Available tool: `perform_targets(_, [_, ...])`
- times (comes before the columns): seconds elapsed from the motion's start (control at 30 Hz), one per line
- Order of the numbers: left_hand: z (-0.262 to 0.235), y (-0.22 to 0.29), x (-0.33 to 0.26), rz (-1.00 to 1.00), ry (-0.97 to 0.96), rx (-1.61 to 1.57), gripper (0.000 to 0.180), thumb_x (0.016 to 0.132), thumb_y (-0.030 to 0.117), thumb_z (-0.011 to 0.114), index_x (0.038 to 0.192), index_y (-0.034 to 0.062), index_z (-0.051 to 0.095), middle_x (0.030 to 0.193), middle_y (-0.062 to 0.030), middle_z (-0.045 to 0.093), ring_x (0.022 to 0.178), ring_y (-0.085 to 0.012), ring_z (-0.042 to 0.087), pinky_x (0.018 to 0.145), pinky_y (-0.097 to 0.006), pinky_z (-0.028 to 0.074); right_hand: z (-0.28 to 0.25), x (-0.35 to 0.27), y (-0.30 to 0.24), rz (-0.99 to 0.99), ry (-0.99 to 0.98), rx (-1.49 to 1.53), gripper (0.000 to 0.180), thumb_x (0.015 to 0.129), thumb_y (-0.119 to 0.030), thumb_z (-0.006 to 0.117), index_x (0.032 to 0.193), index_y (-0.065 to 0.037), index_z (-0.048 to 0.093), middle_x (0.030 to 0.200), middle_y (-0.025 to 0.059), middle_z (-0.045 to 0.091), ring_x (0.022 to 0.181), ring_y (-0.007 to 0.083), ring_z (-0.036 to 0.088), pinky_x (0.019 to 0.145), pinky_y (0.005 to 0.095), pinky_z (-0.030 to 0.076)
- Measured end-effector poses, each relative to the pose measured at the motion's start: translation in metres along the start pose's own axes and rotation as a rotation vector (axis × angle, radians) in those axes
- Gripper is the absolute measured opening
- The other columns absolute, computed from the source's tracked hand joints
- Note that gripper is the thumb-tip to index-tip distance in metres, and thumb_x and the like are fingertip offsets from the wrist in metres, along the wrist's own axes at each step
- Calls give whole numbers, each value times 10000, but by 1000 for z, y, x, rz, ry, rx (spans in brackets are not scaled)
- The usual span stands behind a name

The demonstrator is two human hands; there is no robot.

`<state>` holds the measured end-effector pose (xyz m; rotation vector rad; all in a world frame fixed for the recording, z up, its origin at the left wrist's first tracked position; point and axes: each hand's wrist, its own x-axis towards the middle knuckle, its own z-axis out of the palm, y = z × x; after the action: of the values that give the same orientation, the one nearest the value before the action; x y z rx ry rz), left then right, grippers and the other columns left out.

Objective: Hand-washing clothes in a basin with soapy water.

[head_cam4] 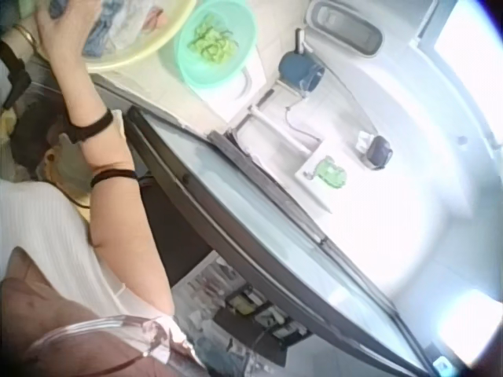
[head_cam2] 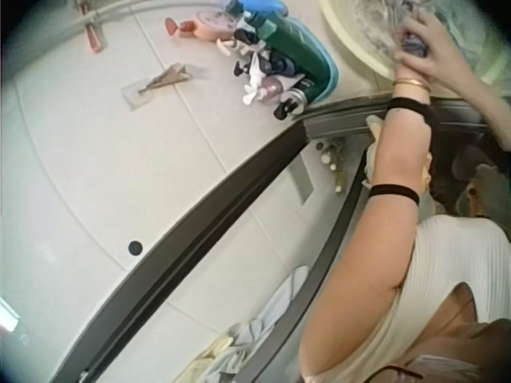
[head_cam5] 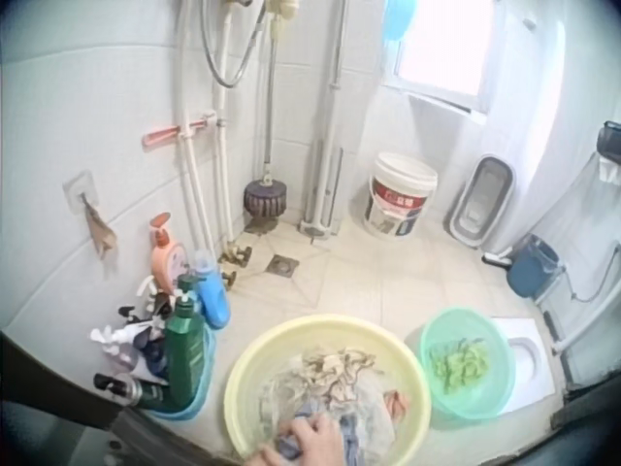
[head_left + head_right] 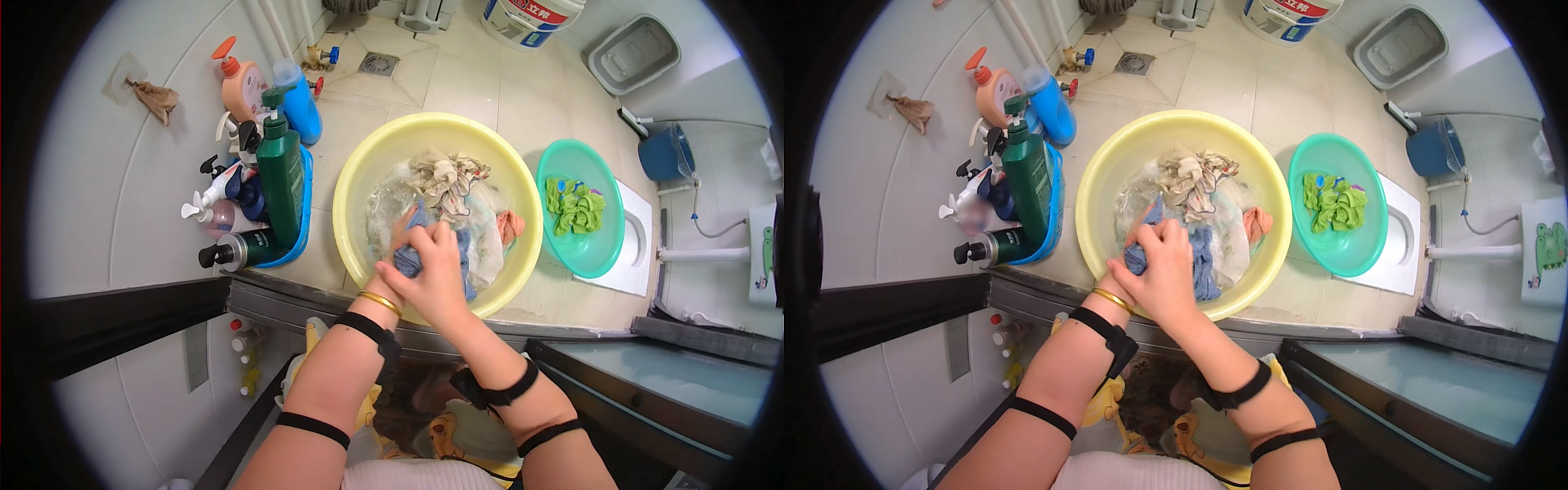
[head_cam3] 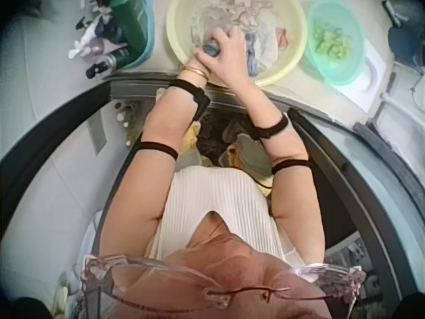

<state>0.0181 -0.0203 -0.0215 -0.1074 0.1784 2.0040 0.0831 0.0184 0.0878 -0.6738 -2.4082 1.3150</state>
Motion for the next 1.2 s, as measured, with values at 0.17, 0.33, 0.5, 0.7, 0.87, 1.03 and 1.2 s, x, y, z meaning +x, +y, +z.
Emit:
perform_targets(0.17, [24,-49,29,-102,392,170,307,941,381,432,1051,119,548,954,-42,608,868,-138,581,748,-307,474,-20,36,78,169,482,-127,173,732,-167,662,811,-49,564,838,171,448,778,341,480,710,392,403])
perform_targets(0.33, [14,-4,-5,97,-390,-6,296,951,343,391,1047,109,545,958,-58,615,896,-165,592,790,-322,494,24,7,17,-310,308,-219,220,744,-249,655,835,-60,588,879,210,507,805,388,525,712,440,440])
perform_targets(0.5, [45,-37,15,-114,611,279,298,946,317,370,1037,85,533,939,-83,604,860,-200,604,772,-347,498,-4,27,81,232,389,-17,162,764,-187,627,782,-37,567,833,186,500,836,365,504,733,413,405])
perform_targets(0.7, [35,-17,13,-162,553,206,352,958,364,338,1029,88,544,986,-98,617,889,-251,607,794,-403,495,11,22,84,6,381,-126,149,765,-210,634,820,-73,611,756,128,552,702,313,559,668,399,442])
perform_targets(0.87, [57,7,10,-28,655,244,378,927,420,442,1040,79,559,1025,-122,624,928,-258,608,837,-402,490,-52,34,100,611,145,412,332,834,-348,643,807,-18,664,662,42,619,530,121,564,533,252,451])
perform_targets(1.03, [29,23,-12,-4,498,458,338,867,426,587,990,112,554,939,-49,599,894,-193,589,820,-353,470,-10,-2,22,222,50,338,186,763,-245,697,787,-65,653,830,115,629,809,204,624,665,329,467])
perform_targets(1.2, [33,-28,12,-126,383,312,420,929,471,438,1037,80,549,978,-83,606,878,-176,593,766,-363,497,-8,22,52,42,335,-180,169,742,-222,680,774,-68,618,830,176,517,844,335,546,689,418,427])
